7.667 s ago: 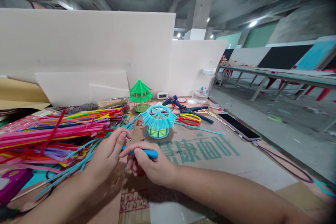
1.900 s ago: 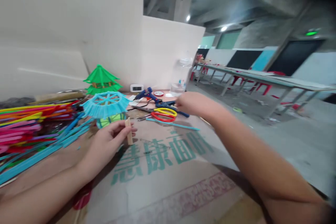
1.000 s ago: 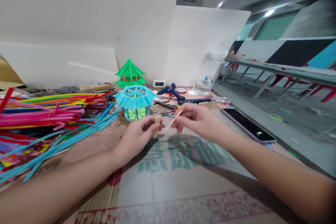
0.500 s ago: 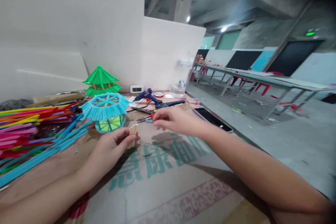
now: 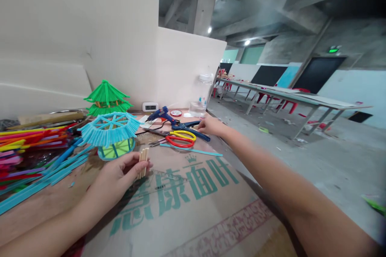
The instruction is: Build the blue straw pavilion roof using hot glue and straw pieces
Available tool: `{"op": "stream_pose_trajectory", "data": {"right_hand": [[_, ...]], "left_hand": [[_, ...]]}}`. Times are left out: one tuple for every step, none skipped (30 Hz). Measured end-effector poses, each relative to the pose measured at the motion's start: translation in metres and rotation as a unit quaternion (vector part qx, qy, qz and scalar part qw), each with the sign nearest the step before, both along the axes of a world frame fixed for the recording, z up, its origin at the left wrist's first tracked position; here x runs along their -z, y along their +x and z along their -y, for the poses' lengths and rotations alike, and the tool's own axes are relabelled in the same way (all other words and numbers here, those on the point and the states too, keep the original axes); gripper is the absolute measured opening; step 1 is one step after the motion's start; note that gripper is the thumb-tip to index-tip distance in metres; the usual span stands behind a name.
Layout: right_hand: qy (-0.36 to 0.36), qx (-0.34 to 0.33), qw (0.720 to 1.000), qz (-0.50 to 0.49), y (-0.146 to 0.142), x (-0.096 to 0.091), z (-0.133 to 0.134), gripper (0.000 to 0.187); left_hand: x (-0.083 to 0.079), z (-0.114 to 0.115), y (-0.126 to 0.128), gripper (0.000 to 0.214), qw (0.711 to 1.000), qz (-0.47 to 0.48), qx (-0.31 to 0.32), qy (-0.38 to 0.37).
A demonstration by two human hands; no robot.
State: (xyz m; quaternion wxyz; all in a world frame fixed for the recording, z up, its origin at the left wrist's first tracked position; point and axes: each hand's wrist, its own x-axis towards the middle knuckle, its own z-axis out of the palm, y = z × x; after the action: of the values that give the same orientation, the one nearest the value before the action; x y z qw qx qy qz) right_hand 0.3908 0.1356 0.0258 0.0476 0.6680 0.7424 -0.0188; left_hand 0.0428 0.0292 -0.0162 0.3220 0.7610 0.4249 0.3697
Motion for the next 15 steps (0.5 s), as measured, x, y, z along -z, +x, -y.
{"op": "stream_pose_trajectory", "data": {"right_hand": [[-0.011, 0.001, 1.0, 0.009, -0.002, 0.0, -0.004, 0.03], [-0.019, 0.004, 1.0, 0.019, -0.003, 0.0, -0.008, 0.031], [-0.022, 0.008, 0.999, 0.03, -0.004, 0.0, -0.011, 0.032], [-0.019, 0.013, 0.999, 0.041, -0.005, 0.0, -0.012, 0.032], [-0.012, 0.017, 0.998, 0.051, -0.006, 0.0, -0.012, 0.033], [-0.001, 0.02, 0.998, 0.061, -0.007, 0.001, -0.012, 0.033], [0.011, 0.02, 0.997, 0.069, -0.007, 0.002, -0.011, 0.034], [0.023, 0.019, 0.997, 0.075, -0.008, 0.003, -0.01, 0.034], [0.032, 0.015, 0.996, 0.079, -0.008, 0.004, -0.01, 0.034], [0.038, 0.01, 0.996, 0.082, -0.008, 0.005, -0.009, 0.034], [0.039, 0.005, 0.996, 0.083, -0.008, 0.006, -0.01, 0.034], [0.037, 0.0, 0.996, 0.083, -0.007, 0.006, -0.01, 0.034], [0.034, -0.004, 0.996, 0.081, -0.007, 0.006, -0.011, 0.034], [0.032, -0.006, 0.996, 0.078, -0.006, 0.006, -0.013, 0.034], [0.028, -0.008, 0.997, 0.075, -0.006, 0.005, -0.015, 0.034]], "left_hand": [[0.0, 0.0, 0.0, 0.036, 1.0, 0.002, -0.001, -0.002], [0.0, 0.0, -0.001, 0.036, 1.0, 0.001, -0.003, -0.004], [0.0, 0.001, -0.001, 0.036, 1.0, -0.003, -0.005, -0.005], [0.001, 0.001, -0.002, 0.037, 1.0, -0.009, -0.008, -0.004], [0.001, 0.001, -0.002, 0.037, 1.0, -0.015, -0.011, -0.003], [0.001, 0.001, -0.003, 0.038, 1.0, -0.021, -0.014, -0.002], [0.002, 0.001, -0.003, 0.039, 1.0, -0.026, -0.015, 0.0], [0.002, 0.001, -0.003, 0.039, 0.999, -0.028, -0.015, 0.003], [0.001, 0.001, -0.003, 0.039, 0.999, -0.031, -0.014, 0.005], [0.001, 0.001, -0.002, 0.039, 0.999, -0.033, -0.014, 0.006], [0.001, 0.001, -0.002, 0.04, 0.999, -0.034, -0.013, 0.007], [0.001, 0.001, -0.002, 0.04, 0.999, -0.035, -0.014, 0.007], [0.0, 0.001, -0.002, 0.04, 0.999, -0.035, -0.014, 0.006], [0.0, 0.001, -0.001, 0.04, 0.999, -0.033, -0.013, 0.006], [0.0, 0.001, -0.001, 0.04, 0.999, -0.032, -0.011, 0.005]]}}
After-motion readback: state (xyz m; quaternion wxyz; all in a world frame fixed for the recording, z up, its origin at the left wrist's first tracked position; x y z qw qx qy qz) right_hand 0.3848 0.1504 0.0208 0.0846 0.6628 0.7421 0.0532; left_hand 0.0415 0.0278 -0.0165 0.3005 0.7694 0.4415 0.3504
